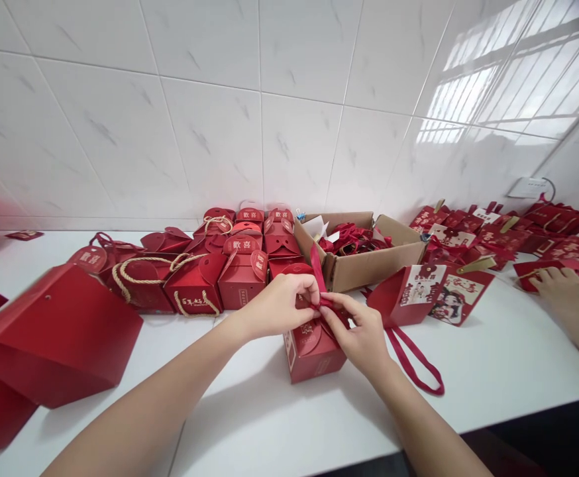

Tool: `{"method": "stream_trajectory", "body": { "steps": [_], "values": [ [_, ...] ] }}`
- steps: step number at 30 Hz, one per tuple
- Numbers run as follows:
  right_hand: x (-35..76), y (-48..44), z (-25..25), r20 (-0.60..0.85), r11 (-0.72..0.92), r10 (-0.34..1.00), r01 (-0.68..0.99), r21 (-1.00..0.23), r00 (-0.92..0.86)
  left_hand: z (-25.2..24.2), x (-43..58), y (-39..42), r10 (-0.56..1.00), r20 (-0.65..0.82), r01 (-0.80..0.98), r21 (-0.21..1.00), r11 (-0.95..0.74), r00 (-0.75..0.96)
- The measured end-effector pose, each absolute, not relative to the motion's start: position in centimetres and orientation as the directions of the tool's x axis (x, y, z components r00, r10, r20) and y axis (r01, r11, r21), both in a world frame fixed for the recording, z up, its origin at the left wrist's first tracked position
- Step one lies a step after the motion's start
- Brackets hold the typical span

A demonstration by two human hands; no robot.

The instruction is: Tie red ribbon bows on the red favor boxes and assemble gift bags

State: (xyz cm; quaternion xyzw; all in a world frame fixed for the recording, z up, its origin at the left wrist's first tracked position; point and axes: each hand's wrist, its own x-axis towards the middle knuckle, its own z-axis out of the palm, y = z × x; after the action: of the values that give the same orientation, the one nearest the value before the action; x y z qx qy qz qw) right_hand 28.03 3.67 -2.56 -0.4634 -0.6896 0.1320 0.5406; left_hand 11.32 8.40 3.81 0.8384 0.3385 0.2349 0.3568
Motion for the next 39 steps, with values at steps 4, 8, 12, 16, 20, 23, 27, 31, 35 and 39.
{"method": "stream_trajectory", "body": {
  "steps": [4,8,12,16,20,23,27,31,35,39],
  "values": [
    [28.1,3.7,-2.4,0.59,0.499,0.807,0.489,-0.715,0.04,3.9,11.4,8.5,0.729,0.19,0.394,0.738,-0.548,0.657],
    [28.4,3.7,-2.1,0.605,0.539,0.795,0.503,-0.676,-0.04,3.9,11.4,8.6,0.735,0.211,0.399,0.728,-0.558,0.644],
    [28.6,3.8,-2.1,0.58,0.523,0.812,0.515,-0.679,-0.06,3.7,11.6,8.7,0.741,0.233,0.392,0.729,-0.562,0.629],
    [28.8,4.1,-2.5,0.611,0.508,0.791,0.579,-0.638,-0.02,3.6,11.7,8.6,0.742,0.249,0.378,0.734,-0.564,0.623],
    [28.8,4.3,-2.7,0.61,0.493,0.792,0.563,-0.663,0.026,3.5,11.8,8.5,0.735,0.271,0.372,0.724,-0.581,0.621],
    [28.7,4.4,-2.7,0.594,0.475,0.802,0.543,-0.692,0.055,3.4,11.8,8.5,0.734,0.282,0.377,0.713,-0.591,0.618],
    [28.7,4.4,-2.7,0.566,0.445,0.822,0.554,-0.703,0.057,3.3,11.8,8.6,0.738,0.287,0.386,0.706,-0.594,0.611],
    [28.9,4.4,-2.8,0.623,0.487,0.782,0.614,-0.621,0.009,3.4,11.9,8.5,0.729,0.297,0.385,0.694,-0.608,0.617],
    [28.9,4.5,-3.0,0.591,0.485,0.807,0.601,-0.635,-0.026,3.3,11.9,8.5,0.703,0.315,0.386,0.66,-0.645,0.638],
    [29.0,4.6,-2.9,0.437,0.4,0.899,0.437,-0.806,-0.016,3.0,11.9,8.5,0.684,0.345,0.41,0.6,-0.687,0.642]
  ]
}}
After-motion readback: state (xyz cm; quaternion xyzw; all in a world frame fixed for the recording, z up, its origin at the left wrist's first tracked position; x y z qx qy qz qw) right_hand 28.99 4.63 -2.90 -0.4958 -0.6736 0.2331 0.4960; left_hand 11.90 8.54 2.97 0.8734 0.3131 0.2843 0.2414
